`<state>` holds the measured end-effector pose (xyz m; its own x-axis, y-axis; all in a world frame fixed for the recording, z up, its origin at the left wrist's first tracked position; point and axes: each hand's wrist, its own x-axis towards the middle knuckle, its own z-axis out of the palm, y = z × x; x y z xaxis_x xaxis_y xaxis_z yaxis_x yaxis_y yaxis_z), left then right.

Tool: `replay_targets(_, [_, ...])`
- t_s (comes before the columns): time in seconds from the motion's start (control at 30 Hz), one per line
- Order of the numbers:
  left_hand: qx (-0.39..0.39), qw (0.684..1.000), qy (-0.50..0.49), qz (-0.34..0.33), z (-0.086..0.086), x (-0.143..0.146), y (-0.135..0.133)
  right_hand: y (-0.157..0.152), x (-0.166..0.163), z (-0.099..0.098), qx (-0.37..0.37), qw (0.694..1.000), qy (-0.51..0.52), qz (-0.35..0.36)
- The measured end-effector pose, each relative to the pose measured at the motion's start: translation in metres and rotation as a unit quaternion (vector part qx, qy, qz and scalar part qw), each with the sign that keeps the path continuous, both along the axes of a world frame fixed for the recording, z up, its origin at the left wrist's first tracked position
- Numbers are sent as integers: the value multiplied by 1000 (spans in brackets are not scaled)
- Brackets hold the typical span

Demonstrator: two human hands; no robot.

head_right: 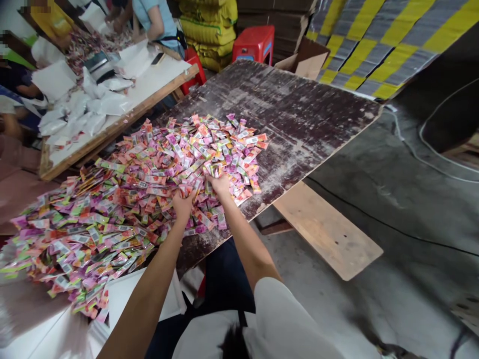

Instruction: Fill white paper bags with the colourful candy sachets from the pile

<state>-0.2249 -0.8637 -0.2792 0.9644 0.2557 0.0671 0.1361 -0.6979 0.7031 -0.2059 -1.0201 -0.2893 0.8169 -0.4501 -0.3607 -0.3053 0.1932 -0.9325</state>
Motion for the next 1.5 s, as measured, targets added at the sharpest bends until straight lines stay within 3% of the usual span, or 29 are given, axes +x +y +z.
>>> replay_targets(0.1, [-184,982,-16,48,1,-5,1,-3,-8,7,90,994,-57,2])
replay_targets(0.2, [-385,921,20,60,10,-20,2,-10,-28,10,188,976,-107,33])
replay_targets(0.27, [-468,881,56,38,17,-34,3,-11,-46,8,227,964,-120,68])
replay_targets(0.33, [-499,863,79,20,22,-48,5,-6,-65,5,244,958,-117,94])
replay_targets(0.47, [-471,881,35,-23,27,-67,12,13,-94,3,236,958,-119,116])
replay_targets(0.63, [-403,909,27,-104,24,-82,31,28,-112,16,206,964,-102,131])
replay_targets(0.8, [-335,934,37,-117,23,-93,43,29,-119,31,218,959,-94,153])
replay_targets(1.07, [-244,958,18,-150,44,-102,40,42,-122,43,189,954,-167,160])
replay_targets(1.5, [-230,960,44,-152,42,-110,41,49,-121,50,146,963,-149,169])
